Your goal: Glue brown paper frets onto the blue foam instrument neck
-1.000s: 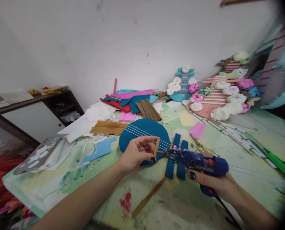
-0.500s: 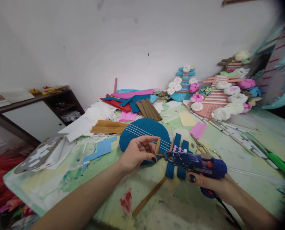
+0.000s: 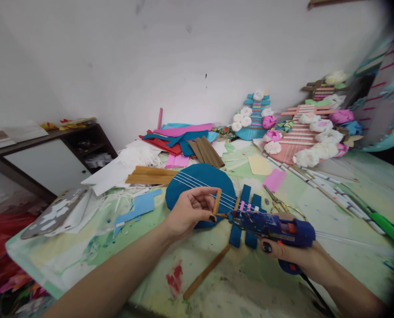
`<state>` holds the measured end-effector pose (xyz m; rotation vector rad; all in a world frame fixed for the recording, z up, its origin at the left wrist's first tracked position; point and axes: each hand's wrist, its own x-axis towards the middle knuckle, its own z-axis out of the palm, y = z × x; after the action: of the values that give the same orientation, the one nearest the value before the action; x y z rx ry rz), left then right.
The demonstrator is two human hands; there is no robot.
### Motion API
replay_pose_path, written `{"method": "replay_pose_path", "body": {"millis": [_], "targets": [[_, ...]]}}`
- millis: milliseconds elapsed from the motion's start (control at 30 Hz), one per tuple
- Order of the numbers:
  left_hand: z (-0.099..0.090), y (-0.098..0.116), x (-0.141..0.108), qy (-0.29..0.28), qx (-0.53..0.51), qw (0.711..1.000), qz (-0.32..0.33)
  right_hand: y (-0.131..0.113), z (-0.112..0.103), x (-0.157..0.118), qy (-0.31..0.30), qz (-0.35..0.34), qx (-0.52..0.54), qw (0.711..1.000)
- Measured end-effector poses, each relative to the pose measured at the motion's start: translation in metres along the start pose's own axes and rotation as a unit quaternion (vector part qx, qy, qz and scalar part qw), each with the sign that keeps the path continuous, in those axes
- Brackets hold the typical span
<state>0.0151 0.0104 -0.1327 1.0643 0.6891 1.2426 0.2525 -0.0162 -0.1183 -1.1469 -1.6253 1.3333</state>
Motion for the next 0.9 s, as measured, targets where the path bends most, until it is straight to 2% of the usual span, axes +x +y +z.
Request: {"method": "replay_pose_path", "body": {"millis": [133, 267, 433, 567, 633, 700, 800, 900], "targets": [[0.000, 0.000, 0.000, -0.004, -0.005, 1.000, -0.002, 0.002, -0.002, 0.001, -0.005, -0.008, -0.009, 1.000], [0.000, 0.002, 0.000, 0.007, -0.003, 1.000, -0.001, 0.005, -0.004, 0.006, -0.033, -0.049, -0.034, 0.998], [-0.002, 0.007, 0.002, 0.030, 0.036, 0.999, 0.019, 0.004, -0.014, 0.016, 0.055, -0.046, 0.024, 0.997], [-0.009, 0.011, 0.008, 0.015, 0.145, 0.989, 0.022, 0.004, -0.028, 0.026, 0.162, -0.071, 0.110, 0.978], [-0.011, 0.014, 0.014, -0.014, 0.242, 0.970, 0.003, 0.005, -0.034, 0.029, 0.205, -0.093, 0.125, 0.966], [-0.009, 0.017, 0.021, -0.047, 0.344, 0.938, -0.008, 0.007, -0.037, 0.031, 0.217, -0.109, 0.127, 0.962], [-0.003, 0.023, 0.036, -0.101, 0.479, 0.872, -0.008, 0.009, -0.038, 0.032, 0.207, -0.122, 0.133, 0.962], [0.006, 0.026, 0.054, -0.153, 0.571, 0.806, -0.003, 0.009, -0.037, 0.032, 0.201, -0.120, 0.141, 0.962]]}}
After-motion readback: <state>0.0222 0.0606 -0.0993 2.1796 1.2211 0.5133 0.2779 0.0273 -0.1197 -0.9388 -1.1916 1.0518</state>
